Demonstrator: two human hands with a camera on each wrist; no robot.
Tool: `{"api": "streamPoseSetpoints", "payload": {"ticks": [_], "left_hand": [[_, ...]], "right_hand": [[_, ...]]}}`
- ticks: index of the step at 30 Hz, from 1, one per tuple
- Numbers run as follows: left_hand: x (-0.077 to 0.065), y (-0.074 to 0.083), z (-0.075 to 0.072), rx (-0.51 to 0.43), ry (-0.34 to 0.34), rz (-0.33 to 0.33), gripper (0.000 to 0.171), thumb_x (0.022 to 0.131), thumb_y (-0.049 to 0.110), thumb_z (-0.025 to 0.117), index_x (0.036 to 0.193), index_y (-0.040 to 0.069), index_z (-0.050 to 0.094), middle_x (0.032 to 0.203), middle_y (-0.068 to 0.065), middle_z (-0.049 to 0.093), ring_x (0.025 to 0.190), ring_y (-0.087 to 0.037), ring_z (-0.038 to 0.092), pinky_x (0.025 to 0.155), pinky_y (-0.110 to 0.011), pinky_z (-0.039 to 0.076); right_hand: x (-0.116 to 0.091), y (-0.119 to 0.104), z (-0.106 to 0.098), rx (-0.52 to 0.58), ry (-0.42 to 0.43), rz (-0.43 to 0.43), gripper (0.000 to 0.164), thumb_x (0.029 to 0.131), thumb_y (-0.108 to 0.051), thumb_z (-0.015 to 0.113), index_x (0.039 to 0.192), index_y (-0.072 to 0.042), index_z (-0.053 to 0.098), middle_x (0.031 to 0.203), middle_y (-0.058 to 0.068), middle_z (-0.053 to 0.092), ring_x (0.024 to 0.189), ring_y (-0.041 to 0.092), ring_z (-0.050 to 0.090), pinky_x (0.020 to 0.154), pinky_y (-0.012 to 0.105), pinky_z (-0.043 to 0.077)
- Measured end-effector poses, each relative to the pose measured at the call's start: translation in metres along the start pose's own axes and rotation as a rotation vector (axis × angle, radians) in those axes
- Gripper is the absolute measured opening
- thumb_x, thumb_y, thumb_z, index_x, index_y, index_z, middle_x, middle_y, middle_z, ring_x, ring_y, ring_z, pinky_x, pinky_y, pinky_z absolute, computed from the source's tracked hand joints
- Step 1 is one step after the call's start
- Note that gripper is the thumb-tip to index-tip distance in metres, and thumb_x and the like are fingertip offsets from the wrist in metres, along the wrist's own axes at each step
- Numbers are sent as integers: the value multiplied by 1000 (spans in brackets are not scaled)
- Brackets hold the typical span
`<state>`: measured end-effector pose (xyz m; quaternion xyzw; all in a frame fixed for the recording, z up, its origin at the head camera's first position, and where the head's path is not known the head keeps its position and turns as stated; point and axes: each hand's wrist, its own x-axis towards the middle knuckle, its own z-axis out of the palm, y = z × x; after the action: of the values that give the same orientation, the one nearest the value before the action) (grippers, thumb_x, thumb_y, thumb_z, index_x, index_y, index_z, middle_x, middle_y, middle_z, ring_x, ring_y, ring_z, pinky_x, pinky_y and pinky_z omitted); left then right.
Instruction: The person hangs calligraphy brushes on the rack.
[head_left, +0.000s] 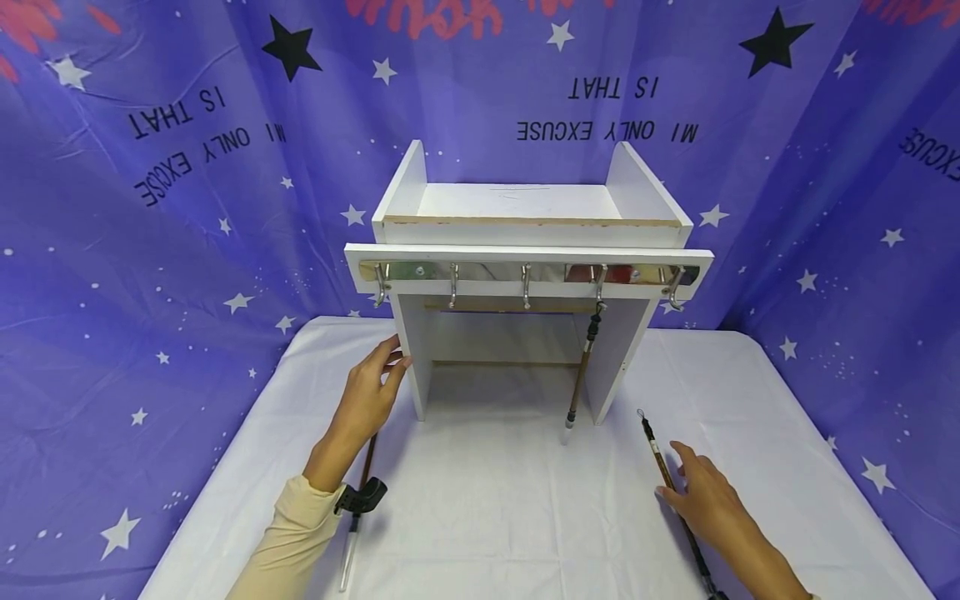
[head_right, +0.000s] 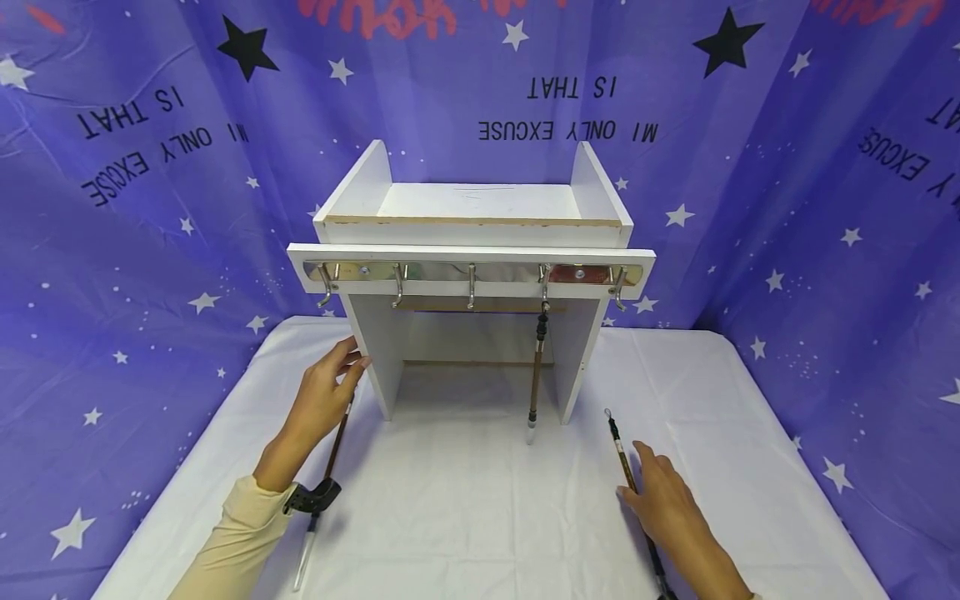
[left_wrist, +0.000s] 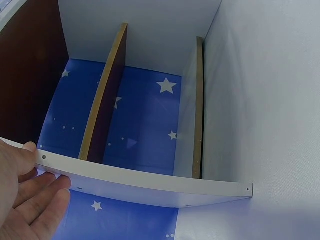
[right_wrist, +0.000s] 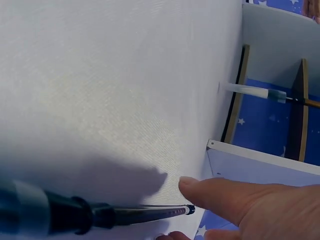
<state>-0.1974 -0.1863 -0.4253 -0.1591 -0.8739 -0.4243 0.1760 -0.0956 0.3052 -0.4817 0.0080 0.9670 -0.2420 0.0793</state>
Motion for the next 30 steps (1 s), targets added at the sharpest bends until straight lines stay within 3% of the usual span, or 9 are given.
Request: {"api": "streamPoseSetpoints", "payload": {"ticks": [9,30], "left_hand": [[1,1,0,4,-3,5,43,110,15,59,148,-2,54,136,-25,67,116,-41,71,102,-57,58],[-1,0,1,-11,4,11,42,109,15,60,149,-1,54,138,-24,66,116,-41,71,101,-56,58]], "right_hand": [[0,2,5,1,-2,20,74,95,-13,77,154,6,36,119,21,63,105,35,61,82,54,56],[-1,5,11,-21,7,18,69,96,-11,76,150,11,38,118,22,61,98,30,60,79,50,55]]}}
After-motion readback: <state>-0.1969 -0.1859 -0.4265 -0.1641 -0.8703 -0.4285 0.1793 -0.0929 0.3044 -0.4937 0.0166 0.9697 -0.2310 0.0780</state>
